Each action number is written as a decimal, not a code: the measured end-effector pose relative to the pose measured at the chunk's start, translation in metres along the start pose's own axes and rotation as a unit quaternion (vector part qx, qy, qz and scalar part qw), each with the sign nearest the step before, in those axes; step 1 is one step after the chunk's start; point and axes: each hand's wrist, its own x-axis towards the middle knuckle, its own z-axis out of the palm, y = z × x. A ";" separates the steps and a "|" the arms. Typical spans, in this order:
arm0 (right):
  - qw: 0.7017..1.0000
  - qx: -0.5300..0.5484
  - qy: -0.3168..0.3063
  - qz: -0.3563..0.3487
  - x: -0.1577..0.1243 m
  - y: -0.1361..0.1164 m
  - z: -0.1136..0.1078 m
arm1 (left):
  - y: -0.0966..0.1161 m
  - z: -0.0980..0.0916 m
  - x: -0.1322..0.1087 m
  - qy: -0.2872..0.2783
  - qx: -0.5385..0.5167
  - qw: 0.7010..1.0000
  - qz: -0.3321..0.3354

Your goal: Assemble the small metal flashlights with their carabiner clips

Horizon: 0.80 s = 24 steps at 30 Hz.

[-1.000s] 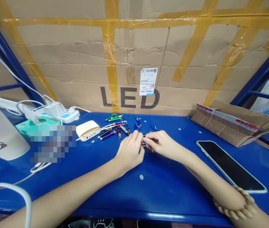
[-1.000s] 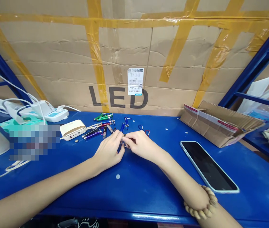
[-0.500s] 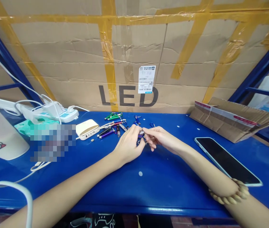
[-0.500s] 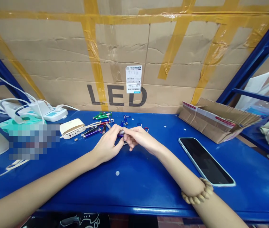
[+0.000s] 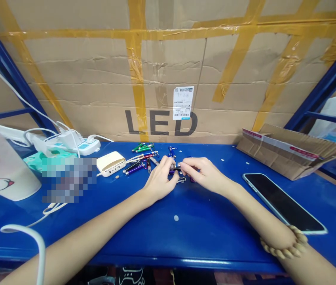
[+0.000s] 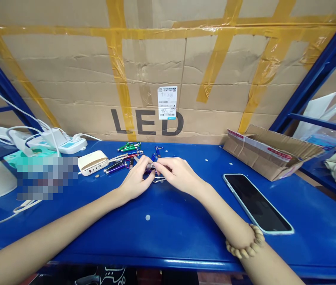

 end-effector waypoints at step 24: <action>0.993 0.050 -0.036 0.096 0.001 0.000 0.025 | 0.009 0.010 -0.018 -0.036 0.164 0.985 -0.041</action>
